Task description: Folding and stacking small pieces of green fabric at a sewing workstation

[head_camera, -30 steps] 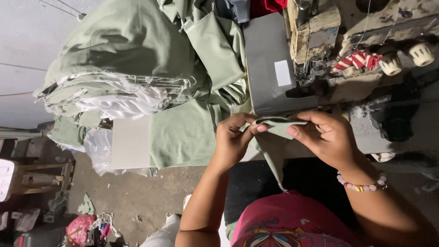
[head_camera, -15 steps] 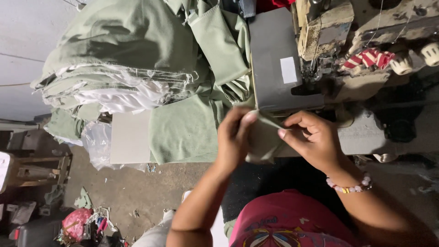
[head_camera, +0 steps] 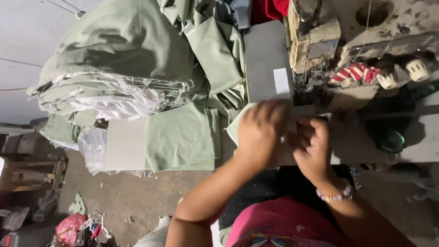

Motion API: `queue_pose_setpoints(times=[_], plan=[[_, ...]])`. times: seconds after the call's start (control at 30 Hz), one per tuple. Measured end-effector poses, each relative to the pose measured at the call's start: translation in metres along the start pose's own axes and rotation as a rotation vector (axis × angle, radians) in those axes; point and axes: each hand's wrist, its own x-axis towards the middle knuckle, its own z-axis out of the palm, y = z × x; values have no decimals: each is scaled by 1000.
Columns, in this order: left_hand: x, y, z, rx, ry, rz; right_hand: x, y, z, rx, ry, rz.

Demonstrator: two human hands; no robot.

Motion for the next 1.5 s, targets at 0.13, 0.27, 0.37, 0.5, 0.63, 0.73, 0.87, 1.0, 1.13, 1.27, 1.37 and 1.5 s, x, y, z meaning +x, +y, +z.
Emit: queue_pose_setpoints(times=[0.13,0.27,0.37,0.5,0.63,0.73,0.87,1.0,1.13,1.27,1.37,1.5], plan=[[-8,35,-21,-117,40,27,-27,40,-24,-35,-7,-47],[-12,45,4,-76,5,-72,-12,17,-29,-83,44,-103],[-9,43,12,-50,-7,-85,-1,0,-26,-74,47,-145],[-7,32,11,-79,23,-37,2,22,-29,-61,68,-158],[17,16,-5,-274,-85,-79,21,30,-30,-111,55,-190],[37,2,-3,-287,-213,-113,34,11,-26,-272,35,-332],[48,-26,34,-249,-204,-167,8,-11,-11,-217,-40,-267],[31,-68,28,-257,-98,-154,-47,1,14,-383,-490,-204],[-45,-131,-32,-215,-50,-291,-28,-10,72,-509,-778,-419],[-129,-184,-65,26,-309,-431,26,-10,138,-647,-535,-601],[-140,-160,-80,207,-440,-488,61,12,180,-615,-503,-526],[-128,-94,-69,200,-423,-556,86,33,193,-390,-601,-113]])
